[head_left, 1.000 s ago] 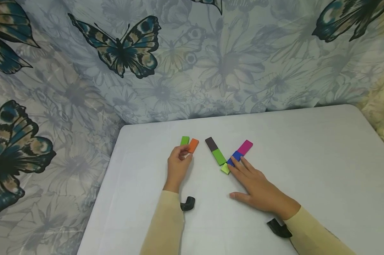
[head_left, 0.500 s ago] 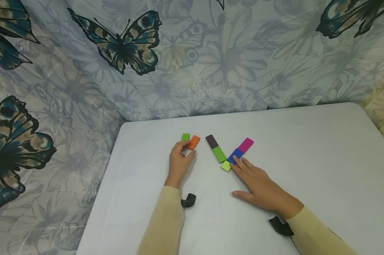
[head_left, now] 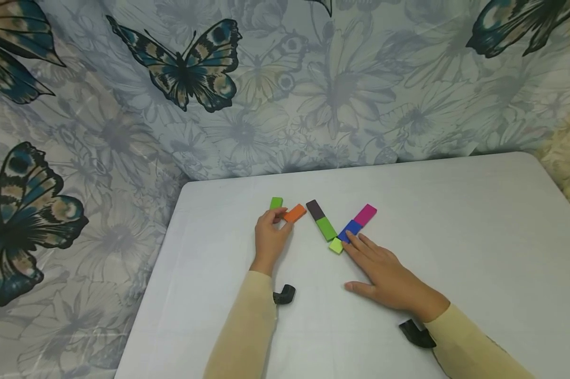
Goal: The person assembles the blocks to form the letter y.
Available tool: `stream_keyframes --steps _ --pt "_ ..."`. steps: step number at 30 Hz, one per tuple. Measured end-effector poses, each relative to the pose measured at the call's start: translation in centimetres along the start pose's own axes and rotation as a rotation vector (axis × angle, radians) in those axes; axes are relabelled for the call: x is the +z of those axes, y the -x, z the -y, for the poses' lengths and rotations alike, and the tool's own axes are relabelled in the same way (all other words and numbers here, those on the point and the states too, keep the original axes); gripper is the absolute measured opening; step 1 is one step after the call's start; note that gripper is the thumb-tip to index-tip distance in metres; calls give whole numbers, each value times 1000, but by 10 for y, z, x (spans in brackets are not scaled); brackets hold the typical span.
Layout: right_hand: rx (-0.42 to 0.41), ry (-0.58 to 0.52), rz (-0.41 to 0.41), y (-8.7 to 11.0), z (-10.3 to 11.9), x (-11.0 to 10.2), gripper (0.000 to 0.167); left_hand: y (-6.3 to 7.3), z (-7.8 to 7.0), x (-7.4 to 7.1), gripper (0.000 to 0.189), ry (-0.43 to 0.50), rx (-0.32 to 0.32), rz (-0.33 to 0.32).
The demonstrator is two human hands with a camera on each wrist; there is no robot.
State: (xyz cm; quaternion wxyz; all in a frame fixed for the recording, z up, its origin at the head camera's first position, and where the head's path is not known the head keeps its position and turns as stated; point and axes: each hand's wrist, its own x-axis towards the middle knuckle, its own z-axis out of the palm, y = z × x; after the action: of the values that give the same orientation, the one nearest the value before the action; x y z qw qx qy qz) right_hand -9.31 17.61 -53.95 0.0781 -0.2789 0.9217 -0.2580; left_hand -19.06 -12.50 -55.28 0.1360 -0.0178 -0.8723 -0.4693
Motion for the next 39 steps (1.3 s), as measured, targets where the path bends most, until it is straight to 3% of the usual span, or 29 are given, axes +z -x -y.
stream_keyframes --steps 13,22,33,39 --pt "-4 5 -10 1 -1 -1 95 2 -2 2 41 -36 -29 52" --pt "-6 -12 -13 1 -1 -1 96 6 -1 0 43 50 -37 11" --pt "-1 -11 -5 2 1 -2 95 17 -7 -6 37 148 -81 37" --pt "-5 -5 -7 2 1 -2 95 24 -11 -11 36 169 -70 63"
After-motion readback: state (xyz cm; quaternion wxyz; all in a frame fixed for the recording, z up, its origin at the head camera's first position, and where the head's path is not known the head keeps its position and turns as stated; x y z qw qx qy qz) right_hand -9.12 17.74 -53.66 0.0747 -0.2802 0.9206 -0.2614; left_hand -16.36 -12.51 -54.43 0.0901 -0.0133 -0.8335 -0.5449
